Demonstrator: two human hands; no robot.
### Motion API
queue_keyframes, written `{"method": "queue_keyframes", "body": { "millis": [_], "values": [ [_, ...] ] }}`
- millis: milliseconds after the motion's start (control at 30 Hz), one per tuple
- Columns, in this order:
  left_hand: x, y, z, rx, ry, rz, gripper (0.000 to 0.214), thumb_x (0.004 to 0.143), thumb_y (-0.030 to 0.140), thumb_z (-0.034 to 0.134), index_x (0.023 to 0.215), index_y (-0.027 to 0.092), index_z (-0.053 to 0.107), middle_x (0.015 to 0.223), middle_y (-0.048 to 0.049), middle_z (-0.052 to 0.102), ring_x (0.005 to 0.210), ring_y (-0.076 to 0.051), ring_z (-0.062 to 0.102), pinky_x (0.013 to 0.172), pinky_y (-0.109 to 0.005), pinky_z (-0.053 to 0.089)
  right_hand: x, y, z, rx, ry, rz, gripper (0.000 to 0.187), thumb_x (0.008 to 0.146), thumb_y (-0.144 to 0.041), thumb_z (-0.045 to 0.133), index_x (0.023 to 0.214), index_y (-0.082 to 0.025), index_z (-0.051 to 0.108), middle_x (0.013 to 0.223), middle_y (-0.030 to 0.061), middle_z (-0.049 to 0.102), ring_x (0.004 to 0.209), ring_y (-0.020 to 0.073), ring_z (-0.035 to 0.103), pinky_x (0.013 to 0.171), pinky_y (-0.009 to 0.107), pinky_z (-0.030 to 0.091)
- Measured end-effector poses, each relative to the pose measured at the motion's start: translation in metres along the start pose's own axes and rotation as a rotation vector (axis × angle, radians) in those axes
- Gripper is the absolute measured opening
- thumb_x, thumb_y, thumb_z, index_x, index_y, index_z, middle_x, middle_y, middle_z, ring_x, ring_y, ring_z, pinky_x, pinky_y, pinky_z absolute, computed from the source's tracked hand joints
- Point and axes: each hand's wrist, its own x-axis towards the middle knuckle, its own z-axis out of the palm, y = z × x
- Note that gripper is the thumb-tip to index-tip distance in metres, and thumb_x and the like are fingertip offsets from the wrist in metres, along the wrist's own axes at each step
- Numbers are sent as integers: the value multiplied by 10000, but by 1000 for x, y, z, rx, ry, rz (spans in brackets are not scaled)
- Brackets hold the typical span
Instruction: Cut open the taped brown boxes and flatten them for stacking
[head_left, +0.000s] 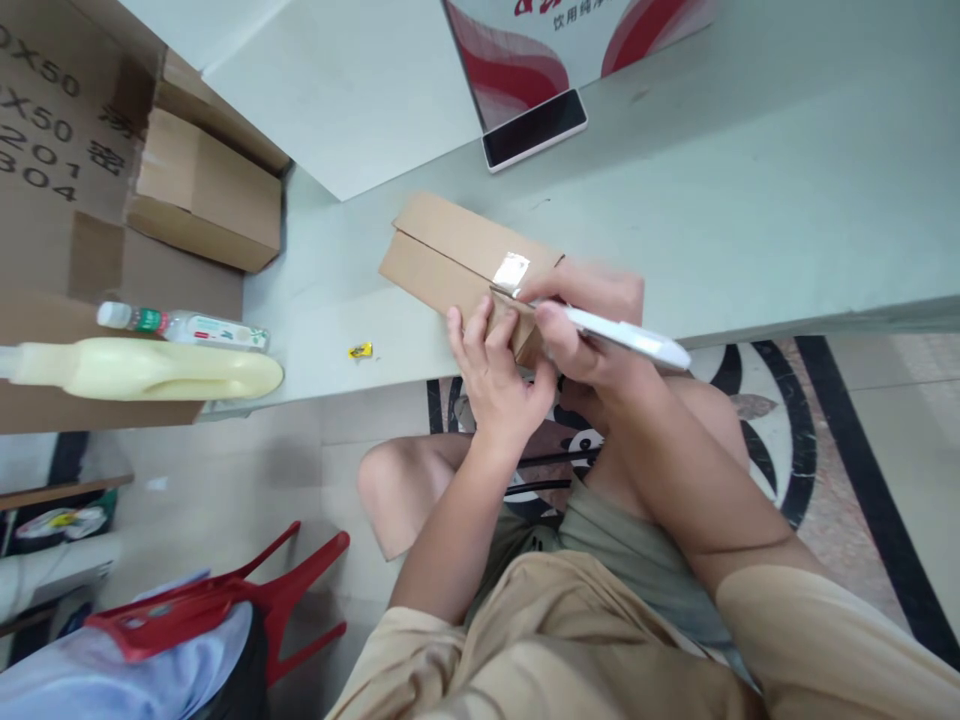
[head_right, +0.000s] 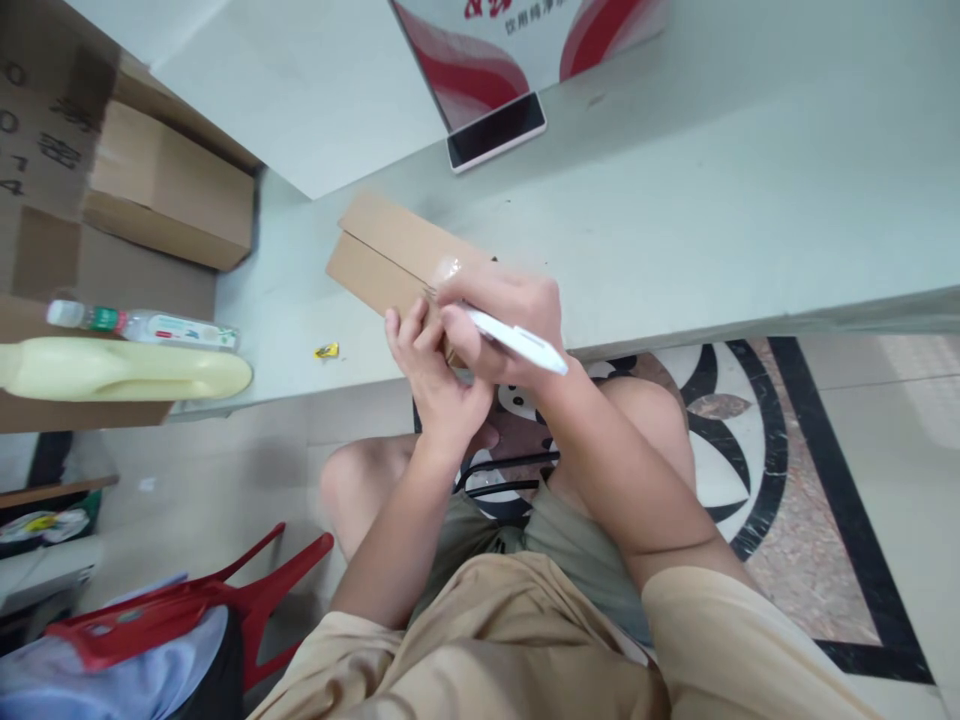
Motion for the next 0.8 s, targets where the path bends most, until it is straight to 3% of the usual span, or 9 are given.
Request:
{"method": "queue_keyframes", "body": {
  "millis": [133,267,400,600,800],
  "values": [
    [-2,-2,2,-7,-7,-4,494,882,320,577,1325,233,377,1440,-161,471,1519,-307,279,1252,-621,181,-7,-2,6,-32,18,-54,205,887,-279,502,720,-239,614,574,-10,499,527,119,429,528,301,331],
    [-4,-2,4,-3,-41,-36,486,896,352,583,1321,251,370,1436,-143,475,1485,-288,343,1257,-604,196,-12,-2,13,-90,94,-121,179,822,-157,492,697,-252,578,548,-22,471,526,129,404,542,311,319],
    [-5,-2,4,-2,-2,-8,485,886,365,603,1304,244,389,1417,-142,476,1507,-296,287,1255,-606,208,-12,0,13,-104,172,-164,154,760,-127,499,676,-248,545,529,-24,445,520,132,363,519,313,285],
    [-5,-6,0,-19,-48,-28,523,873,353,586,1344,251,381,1453,-140,457,1552,-307,180,1260,-615,158,-15,1,15,-72,90,-10,186,745,-128,490,686,-240,625,590,-3,493,534,116,423,523,294,353],
    [-5,-7,-1,-2,-40,4,542,862,325,607,1349,247,385,1446,-139,468,1558,-319,168,1258,-602,175,-15,-3,21,-87,147,26,183,721,-136,481,574,-221,550,550,-13,403,491,102,364,488,293,307]
  ]
}}
